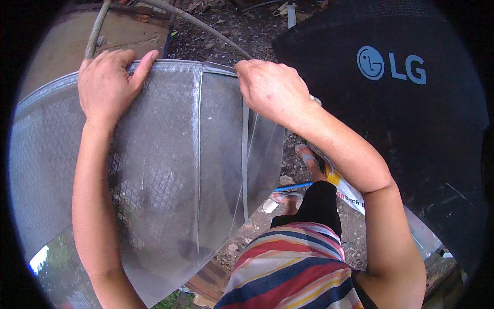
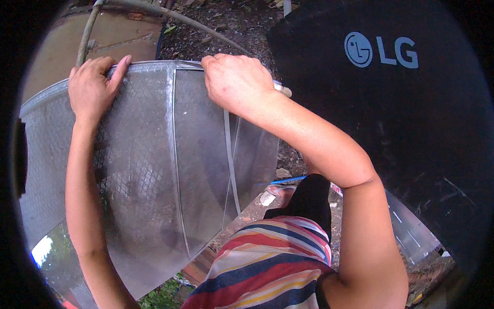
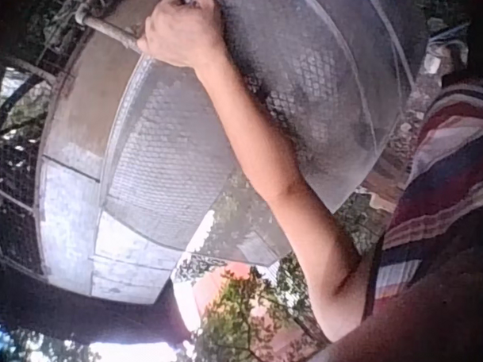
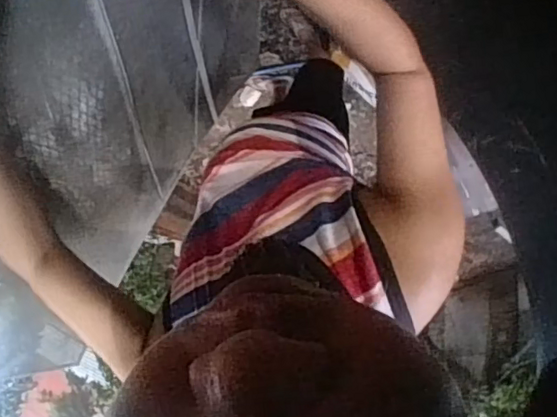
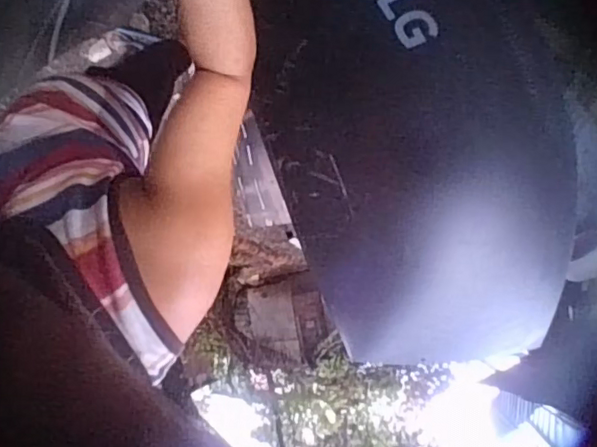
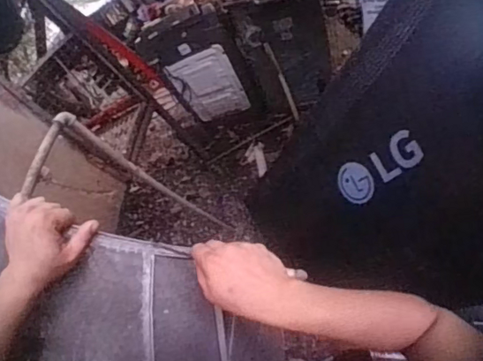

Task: The person uses a knife to cut and remove the mesh from a screen frame, pulling the edges of the material away by hand.

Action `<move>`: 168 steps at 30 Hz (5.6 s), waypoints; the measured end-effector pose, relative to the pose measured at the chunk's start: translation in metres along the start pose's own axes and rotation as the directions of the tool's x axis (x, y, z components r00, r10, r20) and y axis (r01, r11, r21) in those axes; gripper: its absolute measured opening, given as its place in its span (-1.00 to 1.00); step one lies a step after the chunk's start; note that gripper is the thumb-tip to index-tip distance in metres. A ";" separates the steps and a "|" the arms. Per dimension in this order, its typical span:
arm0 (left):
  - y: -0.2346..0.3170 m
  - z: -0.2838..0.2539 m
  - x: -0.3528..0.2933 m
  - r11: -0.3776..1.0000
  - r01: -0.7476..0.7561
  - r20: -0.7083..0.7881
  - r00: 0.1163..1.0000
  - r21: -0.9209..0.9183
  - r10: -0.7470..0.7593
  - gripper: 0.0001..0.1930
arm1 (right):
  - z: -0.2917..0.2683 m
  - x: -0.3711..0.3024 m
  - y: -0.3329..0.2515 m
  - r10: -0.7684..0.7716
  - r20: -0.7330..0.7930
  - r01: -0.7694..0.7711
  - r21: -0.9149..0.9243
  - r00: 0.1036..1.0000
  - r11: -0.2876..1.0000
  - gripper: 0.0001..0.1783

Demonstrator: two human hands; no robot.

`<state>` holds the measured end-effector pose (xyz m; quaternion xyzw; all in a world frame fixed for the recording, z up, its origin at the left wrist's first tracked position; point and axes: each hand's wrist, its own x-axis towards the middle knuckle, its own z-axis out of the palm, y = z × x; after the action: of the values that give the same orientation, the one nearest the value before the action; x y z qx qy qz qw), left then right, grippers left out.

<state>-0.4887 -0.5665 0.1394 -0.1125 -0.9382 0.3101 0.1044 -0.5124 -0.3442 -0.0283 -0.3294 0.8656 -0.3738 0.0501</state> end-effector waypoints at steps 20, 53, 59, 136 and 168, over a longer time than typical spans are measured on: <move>-0.004 0.009 0.002 0.998 0.049 0.056 0.997 -0.049 -0.046 -0.56 | 0.035 0.019 0.033 -0.153 -0.185 0.154 -0.010 0.971 0.988 -0.85; 0.003 0.001 -0.004 0.997 0.062 0.017 0.998 -0.044 -0.062 -0.55 | 0.018 0.049 0.048 -0.307 -0.090 0.314 0.074 0.947 0.946 -0.79; 0.001 0.008 -0.005 0.997 0.047 -0.012 0.999 -0.062 -0.048 -0.54 | 0.043 0.088 0.084 -0.303 0.260 0.056 0.668 0.917 0.742 -0.78; 0.001 0.000 -0.006 0.993 0.086 0.061 0.995 -0.080 -0.082 -0.53 | 0.046 0.079 -0.038 0.544 0.188 -0.504 0.690 0.818 0.519 -0.67; 0.060 -0.154 -0.059 0.796 0.425 -0.306 0.761 -0.432 -0.572 -0.10 | 0.044 0.048 -0.037 0.382 -0.159 -0.217 0.603 0.910 0.768 -0.57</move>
<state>-0.3833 -0.4500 0.2168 0.0649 -0.9264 0.0733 0.3635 -0.5150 -0.4193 -0.0269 -0.1005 0.7527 -0.6448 0.0868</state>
